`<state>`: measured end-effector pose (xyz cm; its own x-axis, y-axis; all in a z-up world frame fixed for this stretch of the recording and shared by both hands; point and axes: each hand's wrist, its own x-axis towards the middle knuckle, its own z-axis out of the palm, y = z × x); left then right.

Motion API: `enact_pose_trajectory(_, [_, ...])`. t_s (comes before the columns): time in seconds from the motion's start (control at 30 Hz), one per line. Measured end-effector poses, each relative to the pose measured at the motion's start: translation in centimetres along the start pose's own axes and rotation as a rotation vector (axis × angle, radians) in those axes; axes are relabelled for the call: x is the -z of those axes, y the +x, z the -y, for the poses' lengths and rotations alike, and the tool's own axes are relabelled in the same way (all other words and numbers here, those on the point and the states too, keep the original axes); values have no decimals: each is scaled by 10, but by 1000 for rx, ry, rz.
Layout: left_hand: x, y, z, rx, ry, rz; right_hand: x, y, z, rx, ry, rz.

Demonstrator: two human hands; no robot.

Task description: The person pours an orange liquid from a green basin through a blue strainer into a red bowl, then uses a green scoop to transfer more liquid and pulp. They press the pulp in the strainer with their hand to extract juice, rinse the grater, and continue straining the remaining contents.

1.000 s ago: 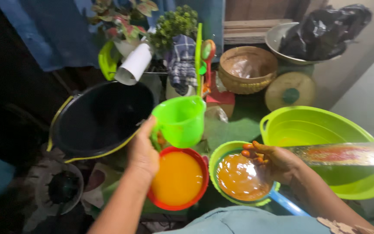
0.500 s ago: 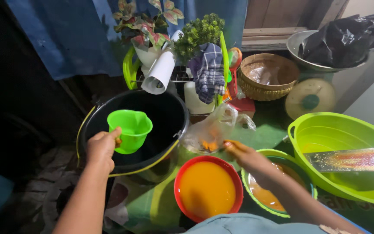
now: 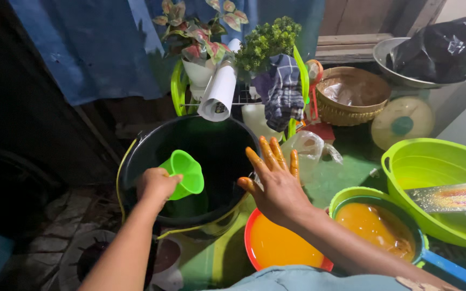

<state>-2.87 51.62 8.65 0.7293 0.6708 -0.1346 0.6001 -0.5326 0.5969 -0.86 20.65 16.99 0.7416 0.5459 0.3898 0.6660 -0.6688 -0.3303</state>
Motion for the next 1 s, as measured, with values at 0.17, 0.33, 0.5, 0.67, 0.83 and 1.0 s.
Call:
enact_pose_trajectory(0.17, [-8,-1,-5,-138,317,41,-10,9,16,77,-7,-33])
enact_pose_trajectory(0.33, [-17,-5,-18,-113,490,141,-15,13,20,26,34,-17])
enact_pose_trajectory(0.5, [-18,-9,-30,-188,572,185,-17,13,16,-8,57,-21])
enact_pose_trajectory(0.67, [-26,-9,-33,-92,478,222,-17,9,8,-28,67,-42])
enact_pose_trajectory(0.83, [-52,29,-4,41,252,297,-20,9,-4,-50,79,-75])
enact_pose_trajectory(1.0, [-90,74,38,279,-443,371,-29,8,-18,-38,90,-140])
